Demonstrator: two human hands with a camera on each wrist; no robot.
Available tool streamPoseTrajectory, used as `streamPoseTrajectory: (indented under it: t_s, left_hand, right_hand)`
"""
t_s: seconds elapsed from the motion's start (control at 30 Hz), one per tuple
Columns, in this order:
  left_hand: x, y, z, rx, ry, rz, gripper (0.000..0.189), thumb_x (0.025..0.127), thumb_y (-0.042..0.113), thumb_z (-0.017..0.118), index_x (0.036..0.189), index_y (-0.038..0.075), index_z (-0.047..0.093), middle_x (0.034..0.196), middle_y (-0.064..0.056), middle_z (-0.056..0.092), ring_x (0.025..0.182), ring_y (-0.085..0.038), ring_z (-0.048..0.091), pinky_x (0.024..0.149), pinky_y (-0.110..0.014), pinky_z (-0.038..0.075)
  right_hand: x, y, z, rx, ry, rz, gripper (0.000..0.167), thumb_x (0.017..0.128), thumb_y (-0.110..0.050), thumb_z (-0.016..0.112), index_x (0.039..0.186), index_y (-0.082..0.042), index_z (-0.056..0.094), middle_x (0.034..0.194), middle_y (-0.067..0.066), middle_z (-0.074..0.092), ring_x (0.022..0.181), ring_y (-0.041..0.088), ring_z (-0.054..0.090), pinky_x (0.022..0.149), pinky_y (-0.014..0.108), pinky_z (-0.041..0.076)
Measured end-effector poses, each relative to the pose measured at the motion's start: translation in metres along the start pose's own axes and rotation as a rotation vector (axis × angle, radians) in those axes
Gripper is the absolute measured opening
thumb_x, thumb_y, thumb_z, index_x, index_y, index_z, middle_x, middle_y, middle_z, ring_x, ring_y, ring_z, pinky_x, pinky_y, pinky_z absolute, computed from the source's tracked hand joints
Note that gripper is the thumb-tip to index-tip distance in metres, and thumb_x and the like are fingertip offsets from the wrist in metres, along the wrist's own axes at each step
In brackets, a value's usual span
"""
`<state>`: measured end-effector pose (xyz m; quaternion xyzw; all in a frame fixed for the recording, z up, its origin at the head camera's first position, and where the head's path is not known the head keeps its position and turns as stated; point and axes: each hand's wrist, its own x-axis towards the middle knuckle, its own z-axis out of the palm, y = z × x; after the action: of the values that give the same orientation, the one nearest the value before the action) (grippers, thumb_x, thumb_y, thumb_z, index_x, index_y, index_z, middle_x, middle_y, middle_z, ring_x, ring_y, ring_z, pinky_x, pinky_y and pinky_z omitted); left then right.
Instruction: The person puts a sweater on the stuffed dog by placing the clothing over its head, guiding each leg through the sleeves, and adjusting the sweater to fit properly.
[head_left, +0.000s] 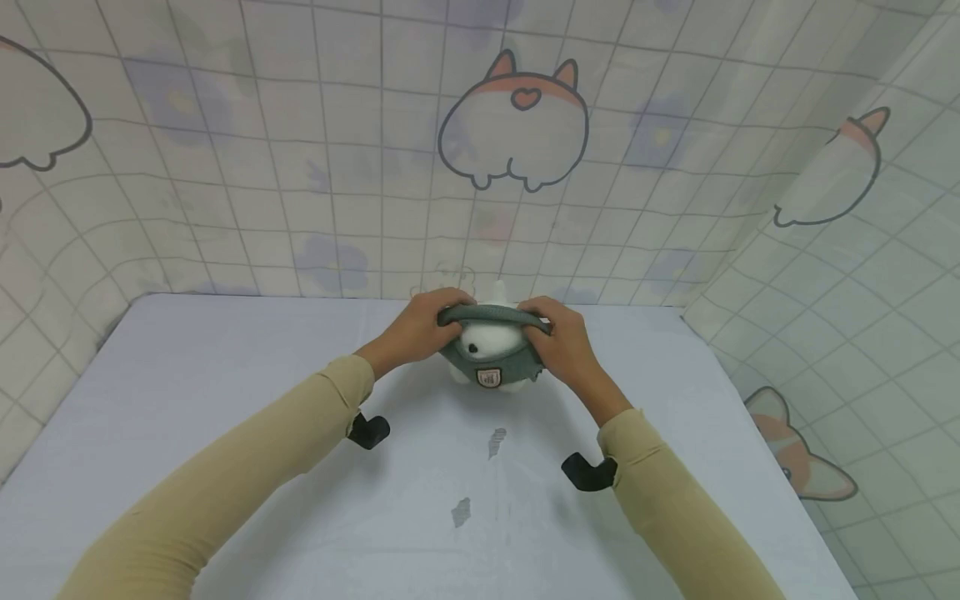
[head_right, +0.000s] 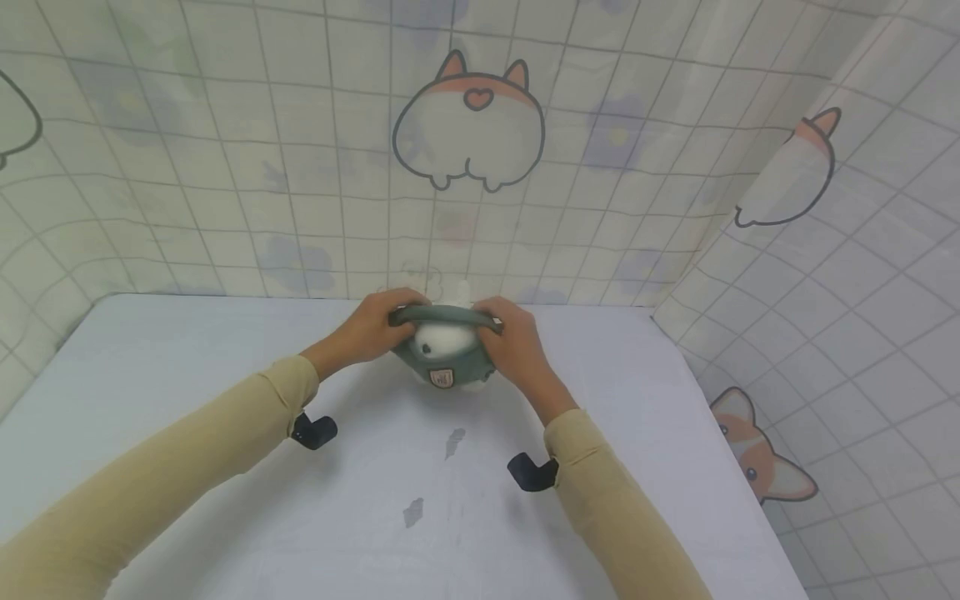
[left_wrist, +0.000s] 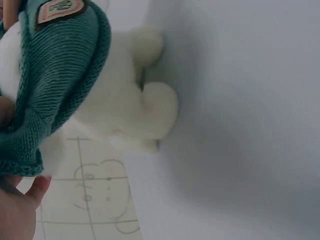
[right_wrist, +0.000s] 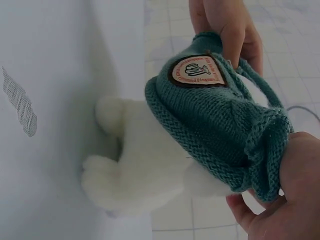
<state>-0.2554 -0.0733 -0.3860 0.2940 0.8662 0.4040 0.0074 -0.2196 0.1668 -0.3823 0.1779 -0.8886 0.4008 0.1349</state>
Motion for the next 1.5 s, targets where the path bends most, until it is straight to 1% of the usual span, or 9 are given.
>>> streamPoseTrajectory:
  t_s: [0.13,0.23,0.43,0.67,0.77,1.0,1.13,1.37,1.5]
  left_hand:
    - [-0.001,-0.001,0.0,0.027,0.012,-0.015,0.039,0.094,0.007,0.057,0.133,0.012,0.055,0.136,-0.007,0.057,0.128,-0.025,0.053,0.107,-0.043,0.044]
    - [-0.002,-0.002,0.0,0.048,0.024,-0.002,0.043,0.094,0.008,0.056,0.136,0.013,0.053,0.139,-0.007,0.056,0.132,-0.025,0.05,0.111,-0.043,0.041]
    - [-0.002,-0.002,-0.001,0.045,0.032,0.008,0.042,0.096,0.01,0.055,0.137,0.012,0.053,0.138,-0.007,0.057,0.128,-0.024,0.053,0.108,-0.042,0.043]
    - [0.006,0.0,-0.001,-0.012,0.041,-0.061,0.03,0.097,0.012,0.053,0.125,0.014,0.061,0.126,-0.008,0.064,0.11,-0.024,0.062,0.092,-0.042,0.053]
    - [0.011,-0.002,-0.001,-0.017,0.041,-0.08,0.026,0.096,0.012,0.052,0.12,0.015,0.062,0.123,-0.007,0.065,0.108,-0.024,0.062,0.091,-0.043,0.053]
    - [0.019,-0.005,0.0,-0.057,0.016,-0.166,0.025,0.098,0.017,0.049,0.12,0.015,0.061,0.121,-0.006,0.064,0.103,-0.023,0.059,0.089,-0.042,0.052]
    - [0.022,-0.008,0.001,-0.124,0.01,-0.234,0.026,0.098,0.016,0.049,0.122,0.015,0.06,0.123,-0.007,0.063,0.104,-0.023,0.058,0.088,-0.041,0.051]
    - [0.025,-0.012,0.001,-0.195,-0.007,-0.319,0.025,0.098,0.017,0.05,0.121,0.017,0.06,0.125,-0.006,0.061,0.104,-0.023,0.056,0.085,-0.039,0.051]
    - [0.027,-0.014,0.004,-0.239,-0.014,-0.379,0.027,0.096,0.019,0.051,0.121,0.016,0.06,0.128,-0.008,0.059,0.107,-0.025,0.054,0.088,-0.04,0.05]
  right_hand:
    - [-0.002,0.001,-0.001,0.03,-0.004,0.016,0.029,0.092,-0.002,0.061,0.12,-0.009,0.062,0.126,0.01,0.063,0.119,0.03,0.06,0.094,0.048,0.053]
    - [-0.004,0.001,-0.003,0.019,-0.016,0.006,0.032,0.093,-0.008,0.062,0.125,-0.014,0.06,0.13,0.006,0.061,0.122,0.027,0.058,0.094,0.049,0.052]
    - [-0.004,0.001,-0.005,0.007,-0.028,0.011,0.032,0.095,-0.014,0.061,0.127,-0.017,0.059,0.132,0.005,0.061,0.124,0.026,0.057,0.096,0.051,0.051]
    - [0.004,0.002,-0.003,0.022,0.008,0.103,0.024,0.096,-0.016,0.058,0.119,-0.01,0.063,0.118,0.012,0.068,0.11,0.029,0.065,0.088,0.046,0.056]
    - [0.008,0.003,-0.001,0.03,0.015,0.136,0.021,0.097,-0.016,0.058,0.116,-0.009,0.064,0.114,0.013,0.069,0.105,0.029,0.066,0.088,0.046,0.056]
    - [0.014,0.006,0.002,0.112,0.007,0.205,0.024,0.098,-0.017,0.055,0.12,-0.009,0.06,0.121,0.011,0.066,0.115,0.027,0.061,0.1,0.045,0.048]
    - [0.014,0.009,0.004,0.185,-0.013,0.237,0.027,0.099,-0.019,0.055,0.124,-0.011,0.058,0.124,0.01,0.062,0.117,0.028,0.059,0.1,0.046,0.048]
    - [0.013,0.012,0.006,0.159,-0.02,0.248,0.026,0.097,-0.013,0.055,0.123,-0.01,0.059,0.118,0.015,0.065,0.115,0.035,0.059,0.099,0.048,0.048]
    - [0.012,0.013,0.008,0.174,-0.041,0.31,0.026,0.096,-0.011,0.056,0.122,-0.009,0.06,0.119,0.016,0.066,0.115,0.034,0.059,0.101,0.048,0.047]
